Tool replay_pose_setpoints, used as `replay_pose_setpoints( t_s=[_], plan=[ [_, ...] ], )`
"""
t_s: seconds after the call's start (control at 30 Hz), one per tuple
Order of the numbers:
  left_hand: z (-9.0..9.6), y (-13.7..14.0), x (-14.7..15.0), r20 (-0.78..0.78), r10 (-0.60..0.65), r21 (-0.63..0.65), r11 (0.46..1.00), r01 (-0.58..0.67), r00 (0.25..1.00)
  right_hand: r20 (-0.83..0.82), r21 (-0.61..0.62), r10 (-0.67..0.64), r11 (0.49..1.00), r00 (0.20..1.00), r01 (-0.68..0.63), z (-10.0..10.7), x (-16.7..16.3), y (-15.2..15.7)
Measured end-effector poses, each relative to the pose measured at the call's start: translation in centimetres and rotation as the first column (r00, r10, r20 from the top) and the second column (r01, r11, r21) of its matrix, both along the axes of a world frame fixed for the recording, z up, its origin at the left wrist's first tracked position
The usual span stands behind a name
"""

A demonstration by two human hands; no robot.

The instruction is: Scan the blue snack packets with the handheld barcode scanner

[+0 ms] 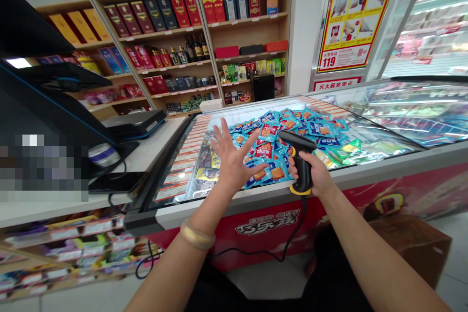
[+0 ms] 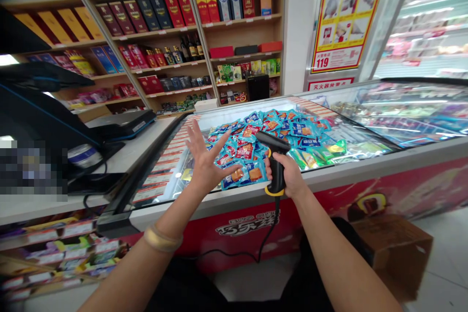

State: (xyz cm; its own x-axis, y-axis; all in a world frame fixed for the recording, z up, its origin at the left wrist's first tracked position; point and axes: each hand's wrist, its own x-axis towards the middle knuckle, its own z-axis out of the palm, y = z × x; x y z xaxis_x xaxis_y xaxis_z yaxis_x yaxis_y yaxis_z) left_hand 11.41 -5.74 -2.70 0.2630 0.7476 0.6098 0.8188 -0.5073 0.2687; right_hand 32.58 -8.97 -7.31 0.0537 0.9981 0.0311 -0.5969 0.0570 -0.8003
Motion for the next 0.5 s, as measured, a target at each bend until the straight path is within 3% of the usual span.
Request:
replay_pose_setpoints(
  t_s=[0.1, 0.2, 0.37, 0.5],
  plan=[
    [1.6, -0.9, 0.6, 0.037, -0.002, 0.097, 0.995, -0.002, 0.999, 0.008, 0.009, -0.009, 1.0, 1.0, 0.009, -0.2, 0.1, 0.1],
    [2.0, -1.4, 1.1, 0.037, -0.07, 0.108, 0.992, 0.065, 0.997, 0.013, 0.018, -0.012, 1.0, 1.0, 0.012, -0.3, 0.1, 0.1],
    [1.3, -1.3, 1.1, 0.004, -0.145, 0.094, 0.985, 0.144, 0.989, 0.005, 0.007, -0.017, 1.0, 1.0, 0.017, -0.2, 0.0, 0.0],
    [-0.6, -0.6, -0.2, 0.017, -0.226, 0.017, 0.974, 0.225, 0.974, 0.006, 0.001, -0.001, 1.0, 1.0, 0.001, -0.2, 0.1, 0.0]
  ],
)
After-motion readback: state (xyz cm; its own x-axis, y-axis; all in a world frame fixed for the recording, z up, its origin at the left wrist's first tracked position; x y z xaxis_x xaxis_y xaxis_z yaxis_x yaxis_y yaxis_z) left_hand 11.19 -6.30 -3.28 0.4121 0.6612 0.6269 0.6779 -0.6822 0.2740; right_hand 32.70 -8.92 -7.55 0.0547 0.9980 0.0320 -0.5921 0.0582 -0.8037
